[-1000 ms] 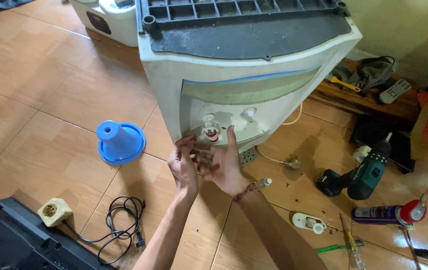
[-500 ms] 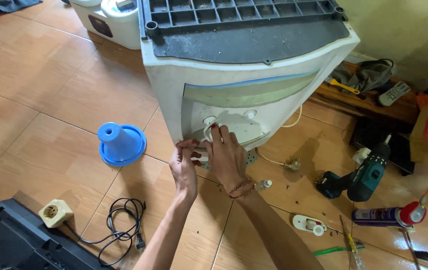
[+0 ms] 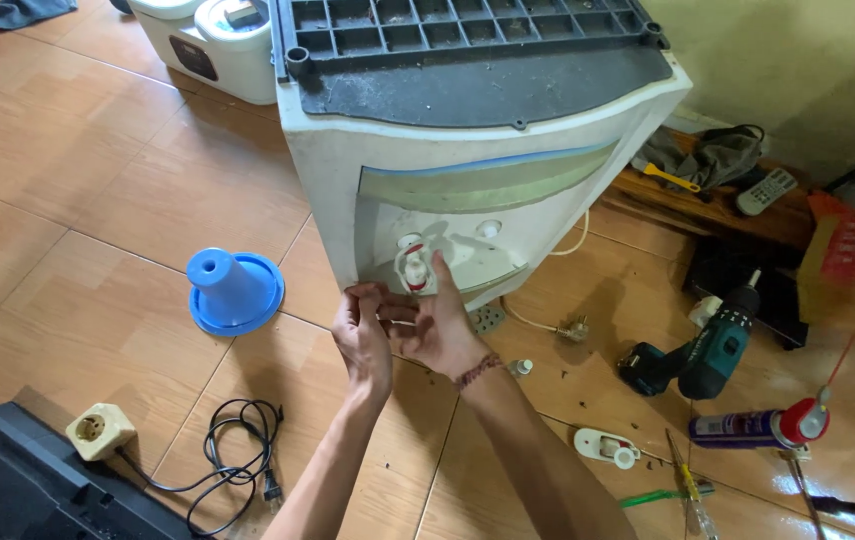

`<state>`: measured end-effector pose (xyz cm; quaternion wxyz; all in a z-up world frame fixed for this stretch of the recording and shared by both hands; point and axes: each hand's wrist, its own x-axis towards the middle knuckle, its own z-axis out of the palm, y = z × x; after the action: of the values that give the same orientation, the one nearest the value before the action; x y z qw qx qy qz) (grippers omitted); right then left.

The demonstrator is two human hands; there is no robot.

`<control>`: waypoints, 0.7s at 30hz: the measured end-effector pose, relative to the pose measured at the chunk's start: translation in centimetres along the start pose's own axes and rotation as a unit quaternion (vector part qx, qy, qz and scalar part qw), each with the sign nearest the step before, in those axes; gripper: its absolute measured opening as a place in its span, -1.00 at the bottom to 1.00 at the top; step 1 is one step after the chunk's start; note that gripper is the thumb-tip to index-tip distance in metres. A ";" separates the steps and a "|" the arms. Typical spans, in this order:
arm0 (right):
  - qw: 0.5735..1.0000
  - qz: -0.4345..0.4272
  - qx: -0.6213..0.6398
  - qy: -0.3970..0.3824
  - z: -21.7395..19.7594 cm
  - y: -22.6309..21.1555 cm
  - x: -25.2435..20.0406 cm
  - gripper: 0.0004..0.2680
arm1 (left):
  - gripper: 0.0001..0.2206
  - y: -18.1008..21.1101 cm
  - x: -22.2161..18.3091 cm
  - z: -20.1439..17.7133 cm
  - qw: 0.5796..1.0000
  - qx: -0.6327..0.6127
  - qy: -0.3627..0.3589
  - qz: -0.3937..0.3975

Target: Disassembling the internal tap mechanisms and front panel of a water dispenser using a power drill and manual manipulation.

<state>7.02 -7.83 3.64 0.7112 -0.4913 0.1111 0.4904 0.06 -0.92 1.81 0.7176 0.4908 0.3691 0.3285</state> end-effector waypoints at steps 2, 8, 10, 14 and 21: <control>0.999 -0.008 0.038 -0.014 0.5 0.4 1.0 -0.35 | -0.87 -1.8 1.3 -0.4 1.000 0.016 0.005 0.011; 0.991 -0.107 0.062 0.049 0.3 -0.3 0.8 -0.64 | -0.84 -0.5 0.3 -0.7 0.998 0.027 0.019 0.050; 0.962 -0.221 -0.118 0.109 0.5 -0.6 0.6 -0.64 | -0.84 -0.8 0.5 -0.7 0.998 0.022 0.022 0.050; 0.546 -0.451 -0.680 0.190 0.0 -0.7 0.4 -0.89 | -0.83 -1.4 0.7 -0.8 0.998 0.021 0.023 0.050; 0.710 -0.504 -0.476 0.124 0.4 -0.5 -1.8 -0.76 | -0.82 -1.4 1.3 -1.4 0.998 0.031 0.030 0.044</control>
<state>6.45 -8.60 5.25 0.5042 -0.8044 -0.3136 -0.0183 -0.36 0.37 -0.13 0.6756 0.5181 0.3787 0.3628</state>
